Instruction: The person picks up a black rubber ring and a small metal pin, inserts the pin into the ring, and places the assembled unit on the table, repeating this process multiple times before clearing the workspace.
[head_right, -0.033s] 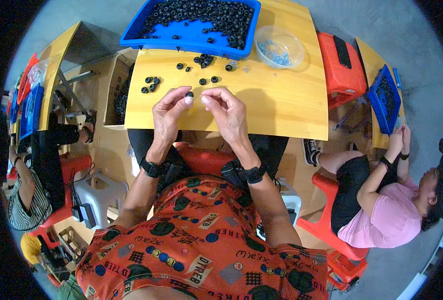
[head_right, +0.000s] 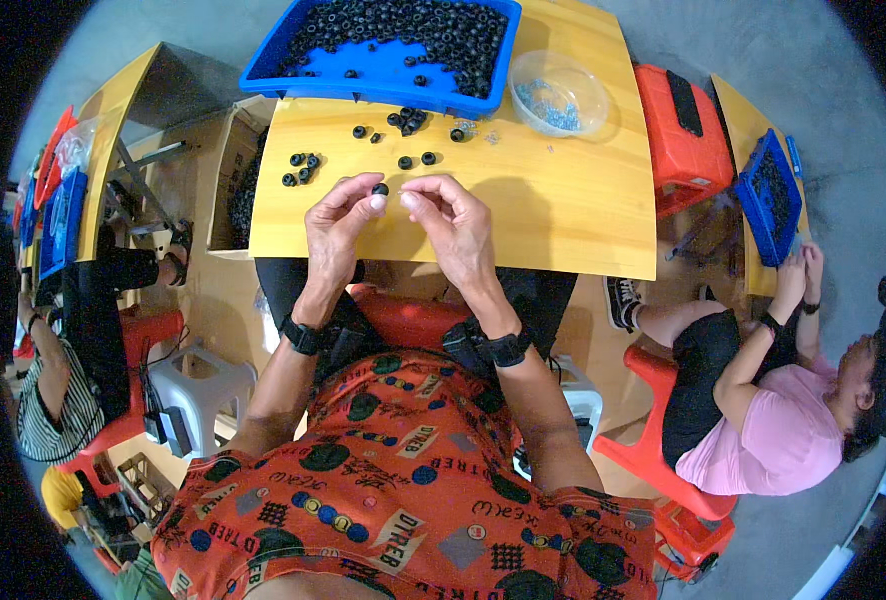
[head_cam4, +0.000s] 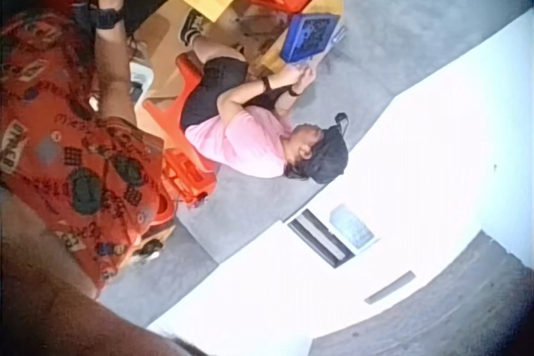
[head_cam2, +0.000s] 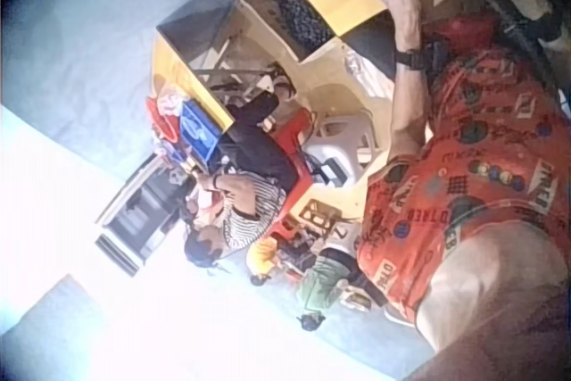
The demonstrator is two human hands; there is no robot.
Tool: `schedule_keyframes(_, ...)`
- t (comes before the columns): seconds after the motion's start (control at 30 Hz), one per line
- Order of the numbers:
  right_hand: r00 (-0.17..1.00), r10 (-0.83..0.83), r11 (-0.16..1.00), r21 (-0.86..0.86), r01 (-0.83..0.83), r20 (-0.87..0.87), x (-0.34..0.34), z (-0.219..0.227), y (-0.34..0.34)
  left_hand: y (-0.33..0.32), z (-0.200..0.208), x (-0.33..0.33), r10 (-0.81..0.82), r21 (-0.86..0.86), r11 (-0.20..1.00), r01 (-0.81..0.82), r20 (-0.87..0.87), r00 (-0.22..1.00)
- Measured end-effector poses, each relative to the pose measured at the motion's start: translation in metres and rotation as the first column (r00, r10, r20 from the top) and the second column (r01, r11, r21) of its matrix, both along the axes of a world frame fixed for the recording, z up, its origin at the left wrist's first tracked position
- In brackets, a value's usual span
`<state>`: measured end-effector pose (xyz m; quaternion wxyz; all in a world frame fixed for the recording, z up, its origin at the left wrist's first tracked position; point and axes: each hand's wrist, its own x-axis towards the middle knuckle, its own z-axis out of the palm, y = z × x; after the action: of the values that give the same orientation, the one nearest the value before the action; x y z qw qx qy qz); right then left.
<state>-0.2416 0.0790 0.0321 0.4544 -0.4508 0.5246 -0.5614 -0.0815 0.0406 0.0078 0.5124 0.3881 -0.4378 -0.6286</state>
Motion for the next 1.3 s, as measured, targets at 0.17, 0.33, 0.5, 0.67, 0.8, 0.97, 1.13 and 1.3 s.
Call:
schedule_keyframes(0.17,0.997,0.042,0.999,-0.007,-0.041,0.059,0.003,0.004,0.001,0.0,-0.003,0.002,-0.049,0.01,0.999,0.05,-0.048,0.998)
schedule_keyframes(0.33,0.995,0.062,0.998,-0.006,-0.062,0.073,0.003,0.008,0.002,0.004,0.001,0.0,-0.01,-0.153,0.988,0.018,0.054,0.998)
schedule_keyframes(0.5,0.996,0.08,0.997,-0.025,-0.079,0.031,0.003,0.01,0.001,0.002,0.002,0.002,0.011,-0.274,0.961,0.043,0.193,0.981)
schedule_keyframes(0.67,0.997,0.083,0.997,-0.001,-0.083,0.008,0.003,0.007,0.0,0.001,0.006,0.001,0.045,-0.431,0.899,0.072,0.255,0.966)
schedule_keyframes(0.8,0.994,0.1,0.995,0.026,-0.101,0.034,0.003,0.005,-0.001,0.006,0.005,0.0,-0.112,-0.199,0.971,0.13,0.097,0.989)
schedule_keyframes(0.97,0.985,0.127,0.986,0.096,-0.138,0.114,0.003,-0.005,-0.002,0.009,0.002,0.002,-0.122,-0.183,0.973,0.141,0.106,0.987)
schedule_keyframes(1.13,0.983,0.12,0.981,0.135,-0.139,0.141,0.004,-0.007,-0.004,0.009,0.001,0.005,-0.177,-0.132,0.973,0.191,0.11,0.978)
schedule_keyframes(1.3,0.986,0.139,0.971,0.182,-0.154,0.089,0.012,-0.007,-0.014,0.003,-0.011,0.014,-0.103,-0.162,0.978,0.131,0.173,0.979)
